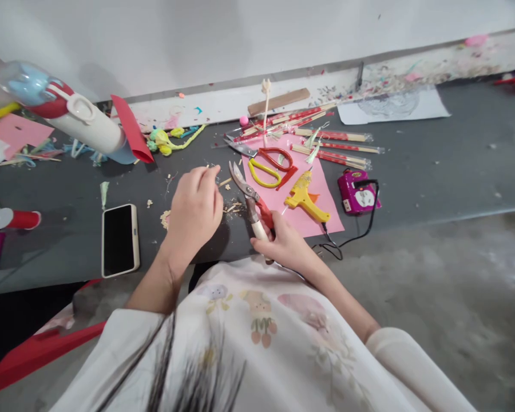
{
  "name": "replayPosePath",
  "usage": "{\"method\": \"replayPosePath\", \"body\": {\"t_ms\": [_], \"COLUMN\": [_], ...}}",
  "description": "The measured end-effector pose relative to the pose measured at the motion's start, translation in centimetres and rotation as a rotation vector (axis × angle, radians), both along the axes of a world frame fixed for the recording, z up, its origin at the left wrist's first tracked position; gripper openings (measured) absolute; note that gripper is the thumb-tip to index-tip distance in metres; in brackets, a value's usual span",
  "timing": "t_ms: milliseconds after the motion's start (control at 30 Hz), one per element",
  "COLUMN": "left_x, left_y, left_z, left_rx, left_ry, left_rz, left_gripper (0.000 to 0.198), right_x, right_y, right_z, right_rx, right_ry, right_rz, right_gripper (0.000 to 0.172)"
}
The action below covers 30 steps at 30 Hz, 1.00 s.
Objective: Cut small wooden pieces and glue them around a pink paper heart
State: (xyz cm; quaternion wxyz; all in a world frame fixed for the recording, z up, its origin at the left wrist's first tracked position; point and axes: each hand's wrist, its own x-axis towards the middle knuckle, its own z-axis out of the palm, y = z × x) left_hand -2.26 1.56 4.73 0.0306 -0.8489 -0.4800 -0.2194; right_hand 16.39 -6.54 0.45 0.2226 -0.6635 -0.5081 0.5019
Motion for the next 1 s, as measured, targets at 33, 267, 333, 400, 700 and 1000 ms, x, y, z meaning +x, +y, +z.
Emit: {"method": "replayPosePath", "body": {"t_ms": [33, 267, 333, 400, 700, 1000], "left_x": [0.2, 1.0, 0.9, 0.7, 0.0, 0.2], "left_y": [0.3, 0.7, 0.7, 0.8, 1.7, 1.5], "left_z": [-0.3, -1.5, -1.5, -1.5, -2.3, -3.3], "left_rx": [-0.014, -0.144, -0.151, -0.163, -0.186, -0.235], "left_ry": [0.05, 0.146, 0.11, 0.068, -0.047, -0.241], "left_rz": [-0.004, 0.091, 0.079, 0.054, -0.038, -0.181], "left_gripper": [0.03, 0.025, 0.025, 0.026, 0.031, 0.033], "right_x": [0.0, 0.8, 1.2, 1.5, 2.0, 1.0], "right_y": [-0.1, 0.1, 0.2, 0.3, 0.4, 1.0], "right_z": [0.1, -0.1, -0.7, -1.3, -2.9, -2.7], "right_rx": [-0.012, -0.184, -0.17, -0.15, -0.235, -0.36], "right_ry": [0.015, 0.318, 0.349, 0.391, 0.677, 1.066], "right_rz": [0.006, 0.092, 0.126, 0.164, 0.163, -0.057], "right_gripper": [0.039, 0.04, 0.041, 0.042, 0.05, 0.022]}}
